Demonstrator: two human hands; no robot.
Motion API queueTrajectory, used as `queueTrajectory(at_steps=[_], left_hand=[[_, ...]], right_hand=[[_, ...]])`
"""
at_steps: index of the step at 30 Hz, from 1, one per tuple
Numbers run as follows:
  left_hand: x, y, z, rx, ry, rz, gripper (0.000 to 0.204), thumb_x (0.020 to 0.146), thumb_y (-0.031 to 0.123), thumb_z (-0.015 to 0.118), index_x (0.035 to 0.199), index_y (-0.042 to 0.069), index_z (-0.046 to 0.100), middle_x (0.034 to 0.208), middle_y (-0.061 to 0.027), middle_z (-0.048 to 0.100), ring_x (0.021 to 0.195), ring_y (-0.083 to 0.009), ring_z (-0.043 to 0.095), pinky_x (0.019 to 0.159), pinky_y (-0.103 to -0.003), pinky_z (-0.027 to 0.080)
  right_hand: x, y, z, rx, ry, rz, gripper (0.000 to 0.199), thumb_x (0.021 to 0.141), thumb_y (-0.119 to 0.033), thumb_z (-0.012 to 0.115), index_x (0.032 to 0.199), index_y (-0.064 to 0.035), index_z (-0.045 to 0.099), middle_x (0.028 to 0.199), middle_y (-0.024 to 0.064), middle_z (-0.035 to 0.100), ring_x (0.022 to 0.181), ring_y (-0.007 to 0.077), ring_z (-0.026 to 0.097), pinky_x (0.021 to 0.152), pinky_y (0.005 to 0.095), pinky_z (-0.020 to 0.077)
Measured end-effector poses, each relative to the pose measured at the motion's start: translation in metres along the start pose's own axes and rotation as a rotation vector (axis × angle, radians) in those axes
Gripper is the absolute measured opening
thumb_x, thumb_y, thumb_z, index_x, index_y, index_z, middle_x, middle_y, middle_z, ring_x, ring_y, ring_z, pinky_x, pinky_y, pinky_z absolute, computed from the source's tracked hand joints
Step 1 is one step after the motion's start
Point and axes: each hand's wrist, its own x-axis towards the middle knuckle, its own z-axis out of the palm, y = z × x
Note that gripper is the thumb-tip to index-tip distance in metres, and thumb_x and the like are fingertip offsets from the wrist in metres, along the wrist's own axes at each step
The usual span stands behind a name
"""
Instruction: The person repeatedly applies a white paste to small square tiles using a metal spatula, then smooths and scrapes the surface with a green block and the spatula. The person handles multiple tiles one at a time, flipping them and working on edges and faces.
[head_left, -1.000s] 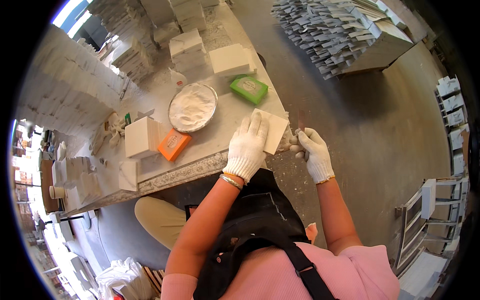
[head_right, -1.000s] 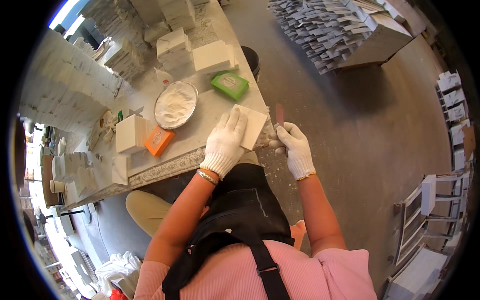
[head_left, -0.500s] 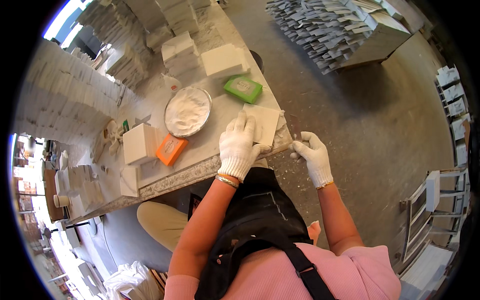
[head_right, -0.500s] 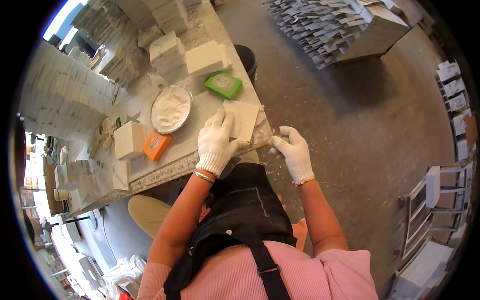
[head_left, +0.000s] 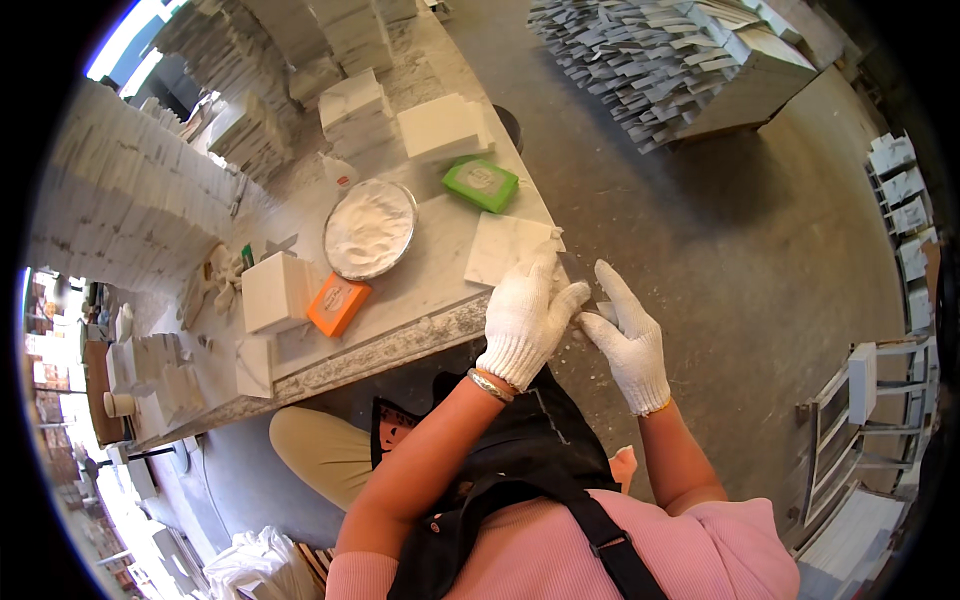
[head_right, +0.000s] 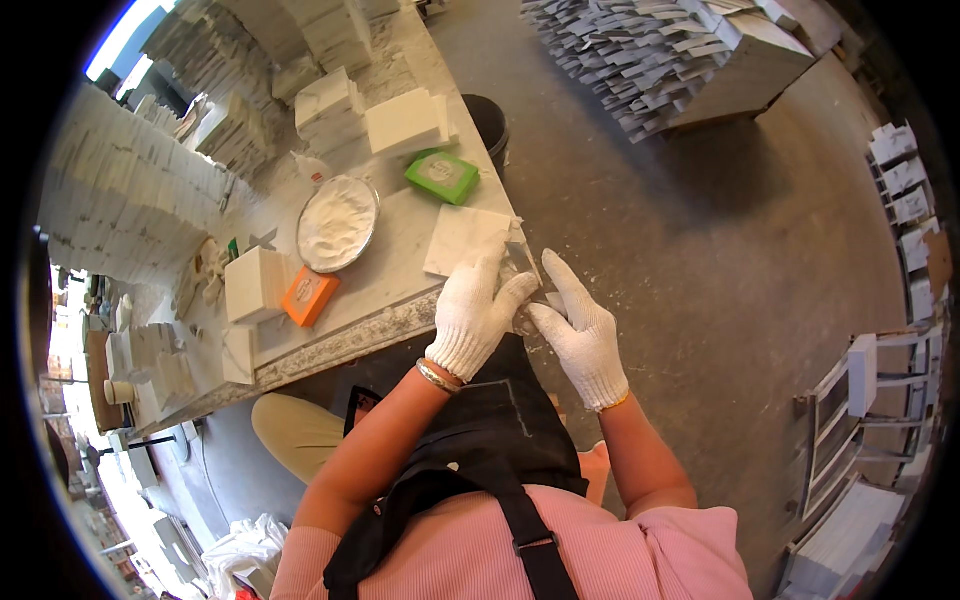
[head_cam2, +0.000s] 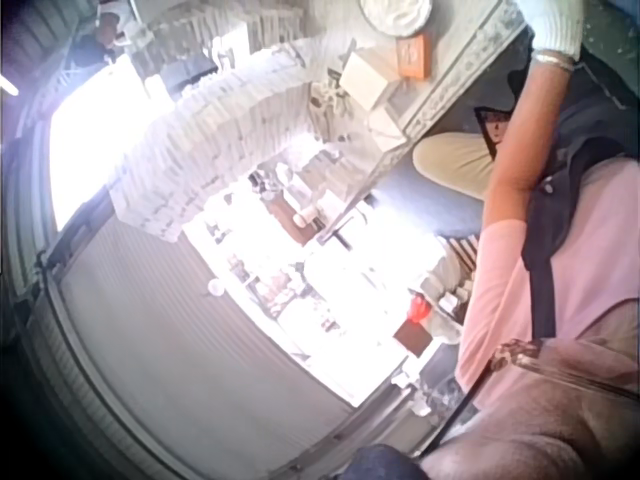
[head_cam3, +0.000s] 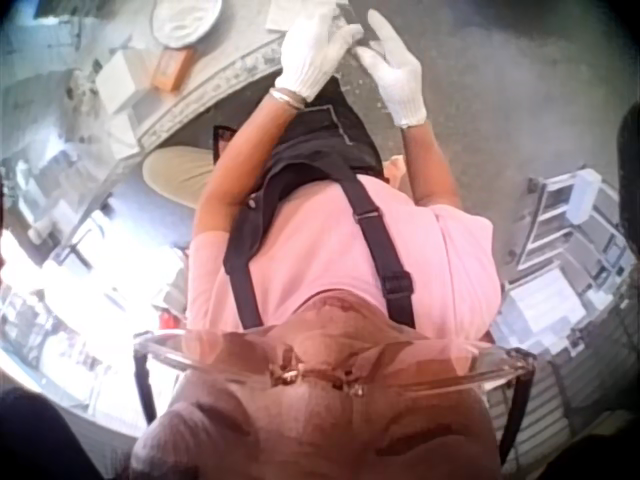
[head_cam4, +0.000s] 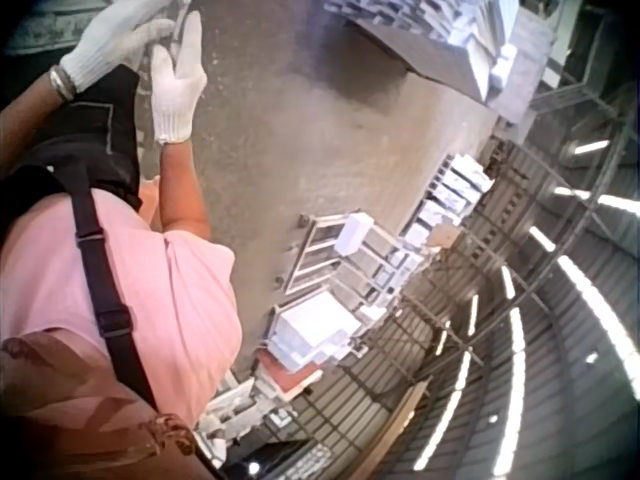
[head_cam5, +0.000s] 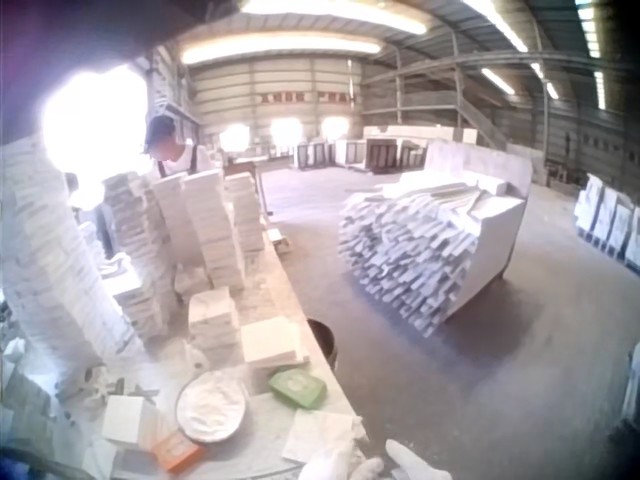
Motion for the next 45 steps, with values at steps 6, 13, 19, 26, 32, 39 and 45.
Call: queueTrajectory(at_steps=[6, 13, 19, 26, 32, 39, 45], left_hand=[[-0.010, -0.019, 0.005, -0.062, 0.110, 0.037, 0.045, 0.096, 0.024, 0.066, 0.135, 0.003, 0.060, 0.109, -0.0188, 0.070, 0.100, -0.0317, 0.067, 0.088, -0.040, 0.053], [-0.016, 0.013, -0.011, -0.596, -0.482, -0.388, 0.042, 0.097, 0.026, 0.067, 0.125, -0.005, 0.066, 0.103, -0.0081, 0.072, 0.095, -0.0098, 0.064, 0.088, -0.027, 0.051], [-0.025, -0.003, -0.029, -0.544, -0.099, -0.424, 0.027, 0.097, 0.020, 0.068, 0.110, -0.003, 0.073, 0.100, -0.0084, 0.073, 0.089, -0.0099, 0.064, 0.083, -0.025, 0.050], [0.004, -0.058, -0.047, 0.221, 0.210, -0.035, 0.040, 0.088, 0.030, 0.072, 0.115, 0.001, 0.069, 0.119, -0.0192, 0.068, 0.106, -0.0321, 0.066, 0.094, -0.042, 0.051], [0.016, -0.059, -0.041, 0.196, 0.046, -0.262, 0.057, 0.085, 0.038, 0.073, 0.130, 0.003, 0.064, 0.120, -0.0189, 0.067, 0.110, -0.0356, 0.064, 0.095, -0.044, 0.051], [0.007, -0.063, -0.042, -0.347, 0.072, -0.560, 0.061, 0.089, 0.033, 0.074, 0.135, -0.003, 0.059, 0.099, -0.0133, 0.070, 0.083, -0.0169, 0.066, 0.071, -0.031, 0.053], [0.010, -0.053, -0.046, -0.907, 0.036, -0.761, 0.056, 0.092, 0.023, 0.075, 0.136, -0.005, 0.055, 0.087, 0.0030, 0.058, 0.063, -0.0036, 0.048, 0.052, -0.018, 0.037]], right_hand=[[-0.010, -0.023, -0.015, 0.217, 0.029, 0.147, 0.061, 0.095, -0.002, 0.064, 0.152, 0.0014, 0.042, 0.101, 0.0121, 0.074, 0.082, 0.0110, 0.068, 0.077, 0.0256, 0.0549], [-0.015, -0.012, -0.009, 0.207, -0.109, 0.121, 0.060, 0.095, -0.004, 0.066, 0.151, 0.0001, 0.045, 0.109, 0.0112, 0.073, 0.090, 0.0114, 0.068, 0.078, 0.0265, 0.0553], [-0.017, 0.006, -0.036, 0.163, -0.194, 0.316, 0.056, 0.095, -0.007, 0.065, 0.148, 0.0010, 0.049, 0.102, 0.0098, 0.075, 0.086, 0.0116, 0.068, 0.076, 0.0268, 0.0549], [0.006, 0.024, -0.018, 0.310, -0.095, 0.391, 0.027, 0.100, -0.021, 0.064, 0.119, -0.0023, 0.064, 0.093, 0.0059, 0.072, 0.079, 0.0091, 0.066, 0.069, 0.0246, 0.0516], [0.034, 0.022, 0.014, 0.274, -0.124, 0.358, 0.025, 0.100, -0.029, 0.066, 0.110, -0.0059, 0.067, 0.087, 0.0017, 0.069, 0.071, 0.0056, 0.060, 0.063, 0.0210, 0.0465], [0.044, 0.023, 0.023, 0.378, -0.075, 0.399, 0.026, 0.098, -0.028, 0.069, 0.110, -0.0058, 0.067, 0.085, -0.0008, 0.066, 0.067, 0.0036, 0.053, 0.059, 0.0196, 0.0418], [0.042, 0.018, 0.033, 0.385, -0.191, 0.349, 0.022, 0.097, -0.024, 0.068, 0.109, -0.0050, 0.068, 0.090, 0.0022, 0.070, 0.077, 0.0082, 0.065, 0.063, 0.0227, 0.0481]])
